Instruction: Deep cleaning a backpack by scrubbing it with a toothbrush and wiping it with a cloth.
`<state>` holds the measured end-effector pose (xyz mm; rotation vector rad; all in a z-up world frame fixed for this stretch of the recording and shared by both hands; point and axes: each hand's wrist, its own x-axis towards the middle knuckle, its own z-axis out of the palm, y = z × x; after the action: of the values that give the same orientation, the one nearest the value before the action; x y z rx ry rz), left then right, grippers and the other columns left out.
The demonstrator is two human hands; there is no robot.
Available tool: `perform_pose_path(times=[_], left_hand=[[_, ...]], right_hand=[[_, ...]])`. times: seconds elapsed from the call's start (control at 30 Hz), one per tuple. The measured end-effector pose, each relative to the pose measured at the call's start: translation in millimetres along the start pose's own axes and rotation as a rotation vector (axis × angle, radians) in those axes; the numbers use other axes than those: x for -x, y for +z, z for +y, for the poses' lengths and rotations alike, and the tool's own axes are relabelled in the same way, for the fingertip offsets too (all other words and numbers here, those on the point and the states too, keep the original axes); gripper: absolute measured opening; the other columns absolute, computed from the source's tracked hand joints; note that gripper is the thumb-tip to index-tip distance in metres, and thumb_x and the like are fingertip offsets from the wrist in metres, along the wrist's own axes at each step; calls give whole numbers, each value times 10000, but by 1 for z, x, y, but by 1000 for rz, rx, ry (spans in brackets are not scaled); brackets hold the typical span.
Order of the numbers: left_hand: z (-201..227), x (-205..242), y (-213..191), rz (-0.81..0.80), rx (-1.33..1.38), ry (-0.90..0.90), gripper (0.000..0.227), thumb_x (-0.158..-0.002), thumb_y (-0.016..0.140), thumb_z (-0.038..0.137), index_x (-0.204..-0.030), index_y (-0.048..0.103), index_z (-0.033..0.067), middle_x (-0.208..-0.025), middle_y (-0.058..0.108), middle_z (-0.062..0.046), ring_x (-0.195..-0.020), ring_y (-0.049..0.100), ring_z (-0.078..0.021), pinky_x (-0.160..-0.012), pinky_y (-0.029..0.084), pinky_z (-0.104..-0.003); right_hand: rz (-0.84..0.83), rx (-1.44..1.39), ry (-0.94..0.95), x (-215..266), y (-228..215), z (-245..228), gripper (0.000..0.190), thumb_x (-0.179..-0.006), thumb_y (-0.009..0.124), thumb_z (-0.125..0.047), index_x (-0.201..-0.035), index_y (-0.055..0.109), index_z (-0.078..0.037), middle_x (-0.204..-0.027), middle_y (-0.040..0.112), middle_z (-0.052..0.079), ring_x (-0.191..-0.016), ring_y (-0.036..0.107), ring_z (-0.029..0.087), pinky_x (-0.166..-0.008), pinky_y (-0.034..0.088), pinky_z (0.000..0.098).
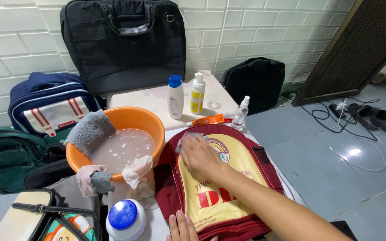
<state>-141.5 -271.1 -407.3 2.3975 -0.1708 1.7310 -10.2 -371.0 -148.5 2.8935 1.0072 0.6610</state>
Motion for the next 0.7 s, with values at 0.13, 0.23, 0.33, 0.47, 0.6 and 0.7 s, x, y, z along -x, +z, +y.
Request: perform_pose_path(times=[0.13,0.23,0.33,0.47,0.6,0.7], left_hand=[[-1,0,-3,23,6,26,909,-996,199,763,-1180,652,-3,-1241,717,-240,-1269,610,-411,-1258,84,-525],[-1,2,-13,-202,37,-18,1015,-903,317,867,-1317,610,-13,-1413,627,-230,-1388,522,-401,-1250,76,-526],[1,-7,-14,-135,16,-24,972,-965,209,806,-1318,608,-7,-1391,649,-225,-1360,554,-403,-1249,93,-517],[19,-30,-13,41,-14,-161,616,-995,408,550,-1224,612,16,-1270,715,-154,-1280,623,-333,-1175,215,-442],[17,-39,-19,63,-6,-140,233,-1040,530,19,-1236,409,51,-1315,668,-210,-1282,626,-379,-1128,309,-484],[24,-66,-28,131,-76,-159,371,-1057,591,56,-1343,359,11,-1265,700,-228,-1217,666,-364,-1109,369,-479]], right_hand=[[-171,-55,320,-25,36,3,463,-1032,417,-224,-1206,570,176,-1434,477,382,-1412,399,481,-1232,217,544],[1,-184,269,-9,16,-23,439,-1006,389,-207,-1197,586,135,-1361,542,335,-1298,478,460,-1164,305,546],[89,-403,73,17,-36,-57,267,-981,470,-125,-899,628,73,-1083,652,237,-1134,593,418,-1081,427,513],[5,-569,-8,54,-84,-86,238,-950,505,-131,-1036,641,44,-1150,639,193,-1076,569,355,-948,461,440],[78,-308,-145,100,-61,-100,263,-898,611,-152,-993,700,76,-1114,706,231,-1155,622,361,-1059,407,449],[-27,-226,-66,106,-41,-107,405,-988,543,-235,-1099,709,117,-1204,702,259,-1308,564,396,-1165,235,593]])
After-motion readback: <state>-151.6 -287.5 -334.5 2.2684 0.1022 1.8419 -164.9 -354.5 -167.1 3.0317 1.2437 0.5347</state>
